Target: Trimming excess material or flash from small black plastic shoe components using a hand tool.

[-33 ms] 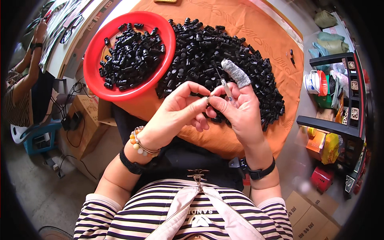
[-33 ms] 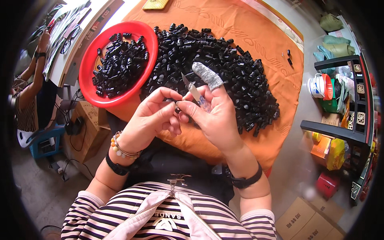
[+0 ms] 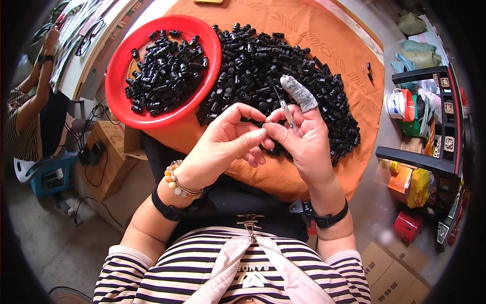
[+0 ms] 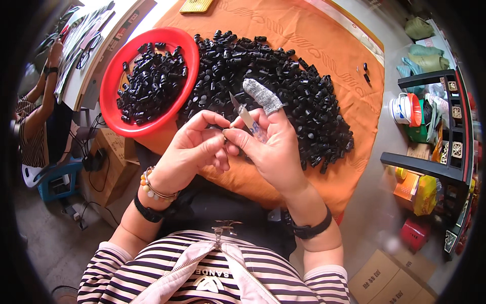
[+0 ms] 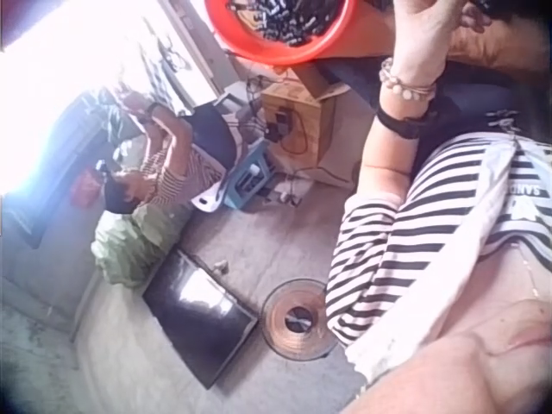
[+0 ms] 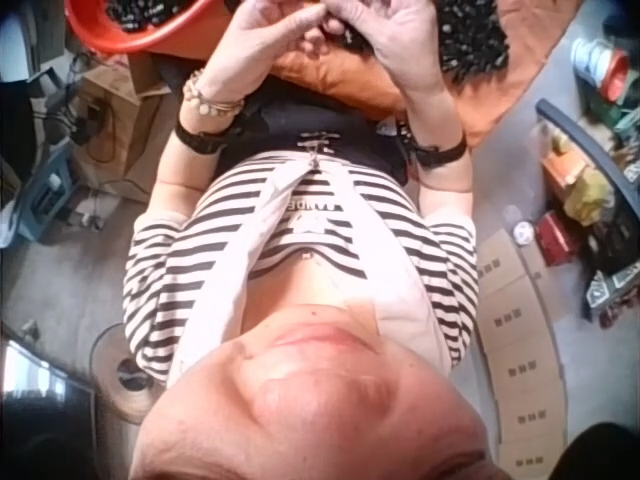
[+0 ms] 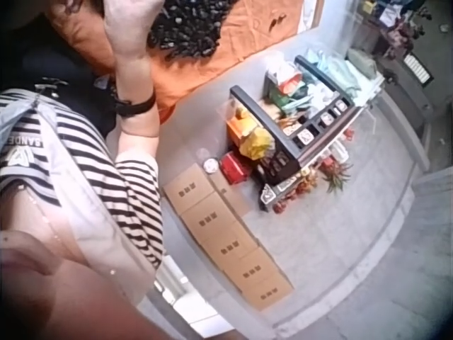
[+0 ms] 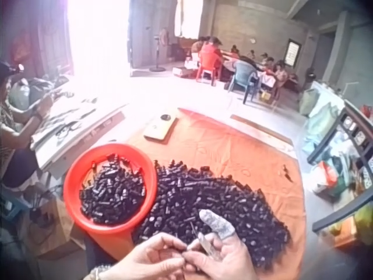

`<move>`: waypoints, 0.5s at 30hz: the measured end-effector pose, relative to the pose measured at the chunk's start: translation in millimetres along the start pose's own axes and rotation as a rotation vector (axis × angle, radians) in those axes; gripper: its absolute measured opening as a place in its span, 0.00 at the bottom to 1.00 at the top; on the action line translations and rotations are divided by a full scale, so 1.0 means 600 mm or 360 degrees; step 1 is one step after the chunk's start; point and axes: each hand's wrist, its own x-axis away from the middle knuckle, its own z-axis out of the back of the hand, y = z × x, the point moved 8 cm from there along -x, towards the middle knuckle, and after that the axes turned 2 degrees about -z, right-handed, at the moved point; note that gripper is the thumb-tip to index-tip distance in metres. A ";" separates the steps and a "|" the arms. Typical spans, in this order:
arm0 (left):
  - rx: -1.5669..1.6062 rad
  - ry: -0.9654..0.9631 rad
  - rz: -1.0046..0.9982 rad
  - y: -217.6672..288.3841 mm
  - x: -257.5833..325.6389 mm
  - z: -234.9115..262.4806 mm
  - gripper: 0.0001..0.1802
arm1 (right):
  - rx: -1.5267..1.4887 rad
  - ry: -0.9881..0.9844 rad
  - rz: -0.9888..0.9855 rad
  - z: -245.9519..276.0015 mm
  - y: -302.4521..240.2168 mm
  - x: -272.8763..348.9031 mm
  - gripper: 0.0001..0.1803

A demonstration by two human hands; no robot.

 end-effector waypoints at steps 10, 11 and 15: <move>-0.0107 0.0027 -0.0192 0.013 -0.015 -0.009 0.18 | -0.0154 0.0044 -0.0088 0.017 -0.013 -0.006 0.26; -0.0109 0.0025 -0.0188 0.012 -0.016 -0.011 0.18 | -0.0139 0.0060 -0.0113 0.018 -0.013 -0.005 0.25; -0.0189 0.0060 -0.0213 0.012 -0.017 -0.012 0.17 | -0.0158 0.0085 -0.0163 0.021 -0.008 -0.004 0.24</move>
